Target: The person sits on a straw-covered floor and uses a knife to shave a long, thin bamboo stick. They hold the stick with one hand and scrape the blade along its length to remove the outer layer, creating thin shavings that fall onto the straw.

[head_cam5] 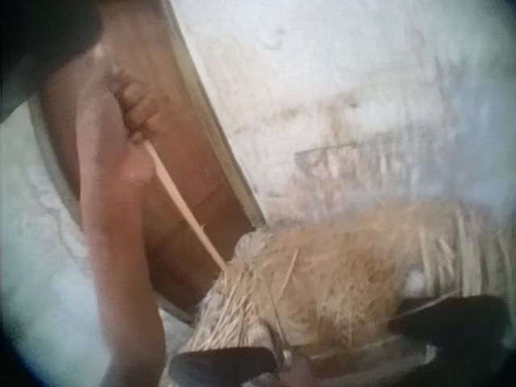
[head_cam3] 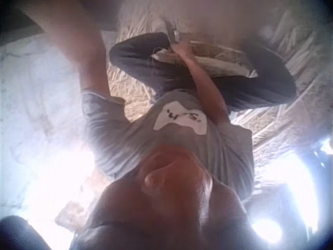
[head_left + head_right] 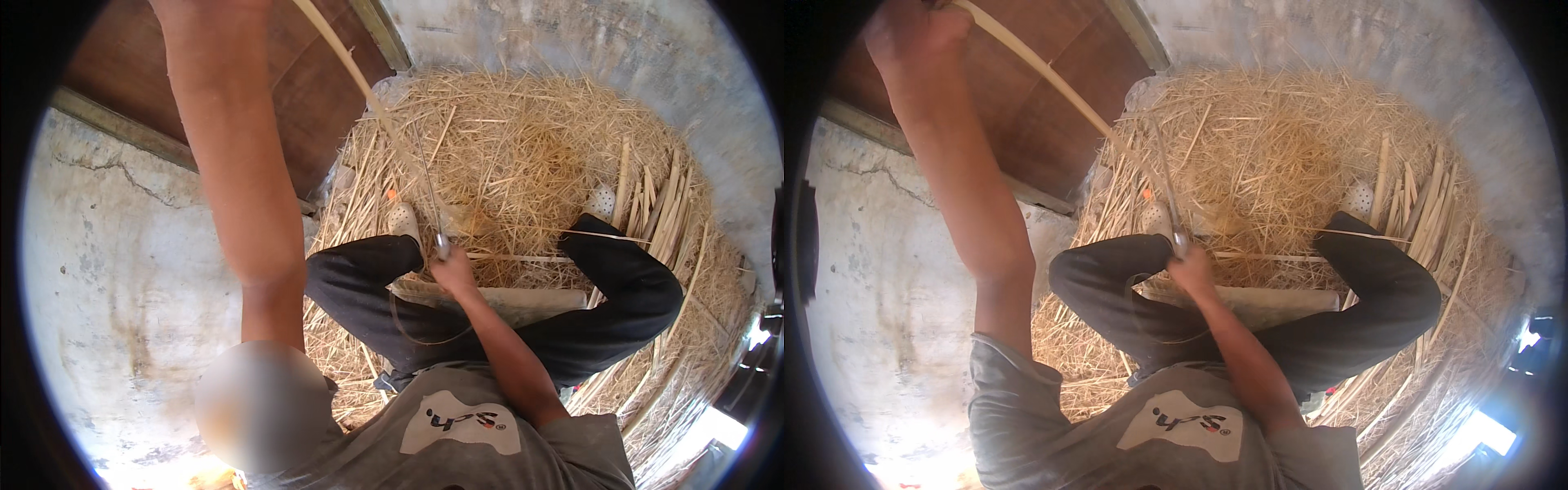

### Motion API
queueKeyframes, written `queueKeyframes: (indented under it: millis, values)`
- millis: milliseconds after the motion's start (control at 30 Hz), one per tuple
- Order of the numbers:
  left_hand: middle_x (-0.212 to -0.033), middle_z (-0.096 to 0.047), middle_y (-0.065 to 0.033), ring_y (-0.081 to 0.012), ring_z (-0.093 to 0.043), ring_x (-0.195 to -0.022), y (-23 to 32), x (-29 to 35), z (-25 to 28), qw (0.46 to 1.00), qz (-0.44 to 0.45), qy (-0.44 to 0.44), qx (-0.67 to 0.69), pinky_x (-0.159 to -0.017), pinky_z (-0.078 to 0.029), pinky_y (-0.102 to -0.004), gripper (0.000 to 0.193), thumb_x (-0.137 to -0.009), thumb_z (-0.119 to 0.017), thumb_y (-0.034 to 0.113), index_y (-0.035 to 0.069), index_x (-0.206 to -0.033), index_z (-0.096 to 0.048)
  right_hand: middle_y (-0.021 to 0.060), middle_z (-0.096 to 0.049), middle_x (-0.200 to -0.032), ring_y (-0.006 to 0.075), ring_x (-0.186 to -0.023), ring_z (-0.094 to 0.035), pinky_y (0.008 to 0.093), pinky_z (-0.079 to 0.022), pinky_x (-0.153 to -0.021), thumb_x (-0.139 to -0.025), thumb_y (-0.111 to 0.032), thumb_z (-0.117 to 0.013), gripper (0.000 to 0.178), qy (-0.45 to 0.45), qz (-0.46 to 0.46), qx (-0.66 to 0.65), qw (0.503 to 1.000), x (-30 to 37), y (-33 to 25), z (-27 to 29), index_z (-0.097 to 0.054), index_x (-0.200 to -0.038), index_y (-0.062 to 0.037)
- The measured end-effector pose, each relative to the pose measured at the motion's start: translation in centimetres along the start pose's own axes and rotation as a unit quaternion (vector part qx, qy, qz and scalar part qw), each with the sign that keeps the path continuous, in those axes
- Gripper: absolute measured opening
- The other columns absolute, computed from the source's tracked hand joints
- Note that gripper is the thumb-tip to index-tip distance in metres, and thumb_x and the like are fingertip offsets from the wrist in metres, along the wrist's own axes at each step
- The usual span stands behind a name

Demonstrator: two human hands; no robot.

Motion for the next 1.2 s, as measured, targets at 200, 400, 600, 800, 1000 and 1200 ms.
queueKeyframes:
  millis: [200,400,600,800,1000,1200]
  values:
    - [-0.057,-0.025,0.0065,-0.0047,-0.022,-0.044,0.8,0.6,0.2,0.996,0.031,-0.075,0.031,-0.038,-0.018,-0.0208,0.041,-0.099,-0.047,0.044,0.016,-0.069,-0.038,0.0057,-0.048,-0.053,0.0181,-0.038,-0.048,0.0338,-0.037,-0.037,-0.082,-0.006,-0.058,0.009,-0.065,-0.184,-0.101,0.975,2.8,0.7,4.2,-0.050,-0.083,-0.0009]
    - [-0.056,-0.026,0.0056,-0.0063,-0.023,-0.045,-2.7,2.3,2.9,0.995,0.088,-0.036,-0.028,-0.041,-0.021,-0.0232,0.045,-0.098,-0.046,0.046,0.016,-0.067,-0.037,0.0049,-0.049,-0.056,0.0154,-0.039,-0.049,0.0326,-0.038,-0.036,-0.080,-0.004,-0.058,0.010,-0.071,-0.074,-0.099,0.990,4.3,-8.9,5.0,-0.049,-0.085,-0.0020]
    - [-0.053,-0.022,0.0022,-0.0105,-0.020,-0.044,-5.6,6.9,4.2,0.991,0.134,-0.009,0.004,-0.045,-0.024,-0.0264,0.052,-0.096,-0.039,0.056,0.015,-0.065,-0.031,0.0073,-0.054,-0.060,0.0163,-0.046,-0.056,0.0326,-0.043,-0.043,-0.078,-0.004,-0.058,0.017,-0.147,-0.083,-0.204,0.964,6.2,-13.7,3.8,-0.050,-0.092,-0.0001]
    - [-0.051,-0.019,0.0015,-0.0110,-0.020,-0.043,-6.7,6.4,5.7,0.988,0.117,-0.018,0.096,-0.043,-0.021,-0.0258,0.058,-0.095,-0.035,0.060,0.016,-0.060,-0.026,0.0193,-0.056,-0.069,0.0334,-0.065,-0.061,0.0411,-0.047,-0.061,-0.075,-0.007,-0.060,0.025,-0.096,0.131,-0.133,0.978,5.9,-19.1,4.5,-0.052,-0.098,0.0008]
    - [-0.051,-0.019,0.0017,-0.0119,-0.019,-0.041,-7.0,6.2,5.7,0.986,0.123,-0.040,0.101,-0.042,-0.020,-0.0259,0.058,-0.098,-0.029,0.058,0.015,-0.059,-0.026,0.0034,-0.046,-0.056,0.0144,-0.037,-0.046,0.0309,-0.038,-0.036,-0.079,-0.001,-0.052,0.005,-0.074,-0.141,-0.136,0.978,2.8,-6.4,3.0,-0.047,-0.081,0.0005]
    - [-0.051,-0.021,0.0009,-0.0121,-0.021,-0.041,-7.9,6.2,5.9,0.982,0.113,0.007,0.154,-0.043,-0.022,-0.0257,0.055,-0.098,-0.033,0.054,0.014,-0.060,-0.027,0.0019,-0.045,-0.056,0.0123,-0.036,-0.044,0.0292,-0.036,-0.034,-0.078,0.000,-0.053,0.007,-0.073,-0.082,-0.246,0.963,4.5,-11.9,4.2,-0.047,-0.081,-0.0009]
Point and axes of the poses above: each hand's wrist, its own x-axis away from the middle knuckle, its own z-axis out of the back of the hand, y = z × x, the point moved 1 cm from there along -x, towards the middle knuckle
